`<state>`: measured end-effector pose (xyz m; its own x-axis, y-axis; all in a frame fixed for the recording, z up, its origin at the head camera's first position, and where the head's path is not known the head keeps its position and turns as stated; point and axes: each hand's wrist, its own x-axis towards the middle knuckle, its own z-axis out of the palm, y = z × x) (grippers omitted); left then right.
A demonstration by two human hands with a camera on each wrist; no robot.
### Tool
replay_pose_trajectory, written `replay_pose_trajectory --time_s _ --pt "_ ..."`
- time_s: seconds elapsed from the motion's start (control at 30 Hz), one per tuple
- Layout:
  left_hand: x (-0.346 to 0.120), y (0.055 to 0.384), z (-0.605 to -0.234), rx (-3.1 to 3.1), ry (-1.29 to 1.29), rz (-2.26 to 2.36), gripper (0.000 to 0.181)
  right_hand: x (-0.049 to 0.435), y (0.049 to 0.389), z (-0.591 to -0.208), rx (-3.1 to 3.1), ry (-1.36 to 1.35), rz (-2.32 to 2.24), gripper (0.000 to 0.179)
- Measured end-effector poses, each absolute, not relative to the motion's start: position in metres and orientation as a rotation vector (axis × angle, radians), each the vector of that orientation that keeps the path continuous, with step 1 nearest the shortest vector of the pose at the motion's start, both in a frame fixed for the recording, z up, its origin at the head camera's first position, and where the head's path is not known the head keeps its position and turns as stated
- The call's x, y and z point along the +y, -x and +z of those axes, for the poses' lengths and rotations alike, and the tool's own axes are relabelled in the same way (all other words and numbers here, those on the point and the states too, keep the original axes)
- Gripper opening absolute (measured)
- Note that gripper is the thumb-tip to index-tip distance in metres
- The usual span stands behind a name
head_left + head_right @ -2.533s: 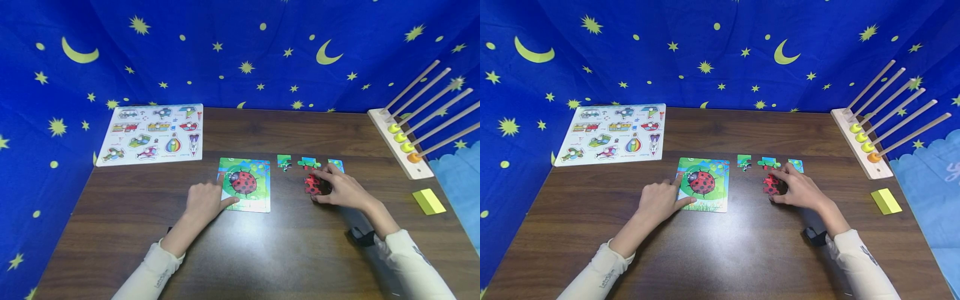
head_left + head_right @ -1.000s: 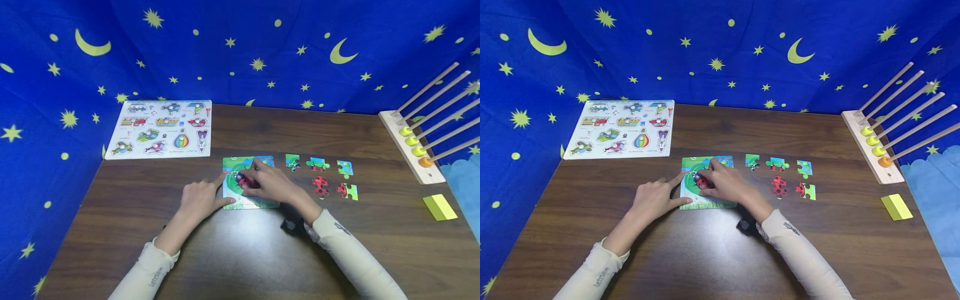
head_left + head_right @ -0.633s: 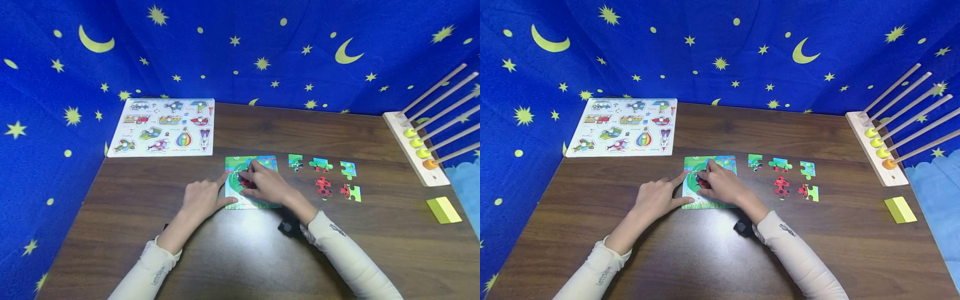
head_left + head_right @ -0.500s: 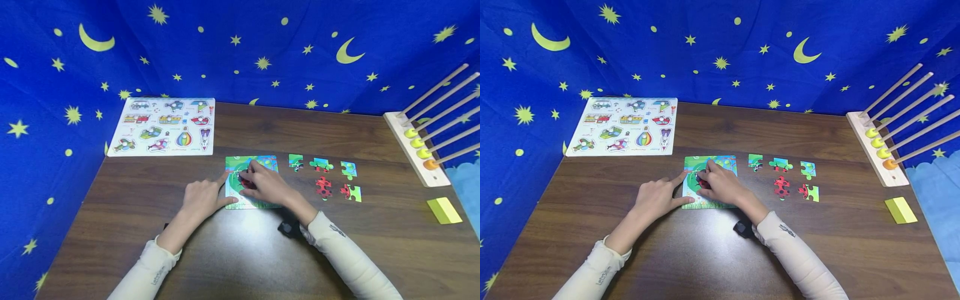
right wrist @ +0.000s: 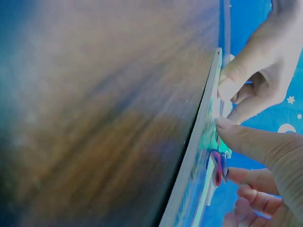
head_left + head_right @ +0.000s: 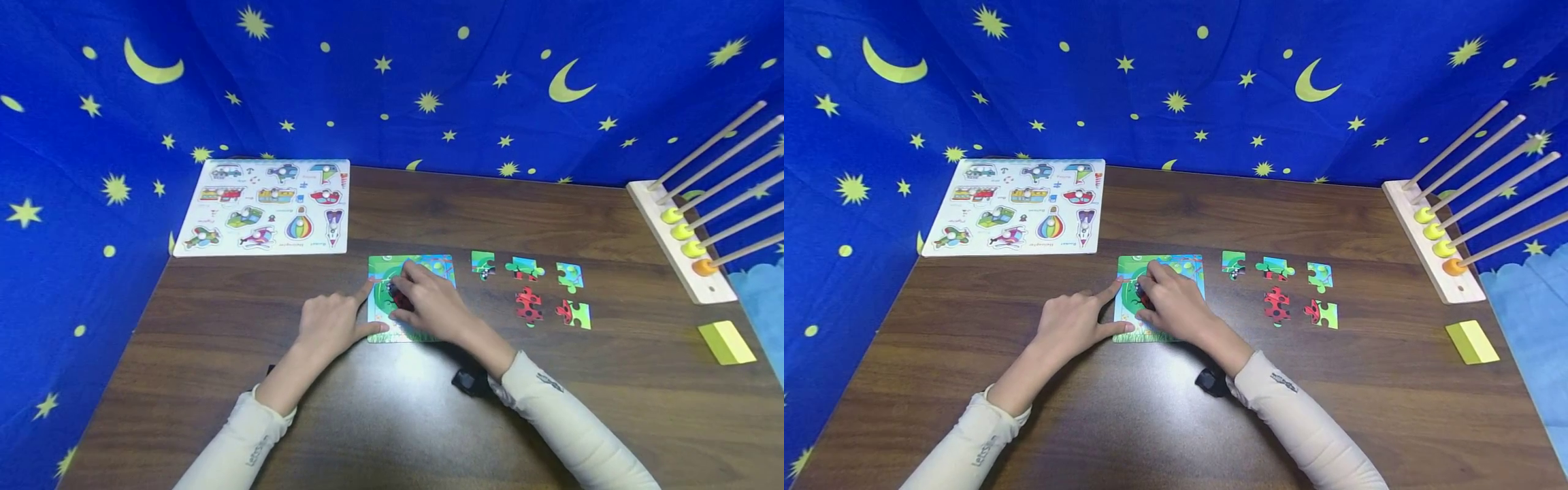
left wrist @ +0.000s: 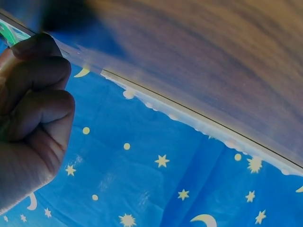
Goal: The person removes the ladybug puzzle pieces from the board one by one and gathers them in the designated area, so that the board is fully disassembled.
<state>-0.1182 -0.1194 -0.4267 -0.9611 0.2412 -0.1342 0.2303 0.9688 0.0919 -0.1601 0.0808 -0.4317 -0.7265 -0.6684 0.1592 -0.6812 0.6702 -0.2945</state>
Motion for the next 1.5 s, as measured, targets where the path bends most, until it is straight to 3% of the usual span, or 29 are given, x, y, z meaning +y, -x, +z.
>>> replay_pose_trajectory --time_s 0.23,0.47,0.87,1.5 --pt "-0.12 0.119 -0.428 2.962 -0.368 0.134 0.091 0.084 0.163 -0.437 -2.839 -1.079 0.576 0.043" --pt "-0.122 0.12 -0.428 2.965 -0.375 0.143 0.091 0.085 0.173 -0.432 -2.822 -1.22 0.488 0.027" --pt "-0.123 0.121 -0.428 2.958 -0.385 0.184 0.092 0.071 0.195 -0.407 -2.885 -1.498 0.101 0.027" --pt "-0.122 0.12 -0.429 2.94 -0.367 0.187 0.093 0.07 0.207 -0.406 -2.983 -1.532 0.214 0.024"
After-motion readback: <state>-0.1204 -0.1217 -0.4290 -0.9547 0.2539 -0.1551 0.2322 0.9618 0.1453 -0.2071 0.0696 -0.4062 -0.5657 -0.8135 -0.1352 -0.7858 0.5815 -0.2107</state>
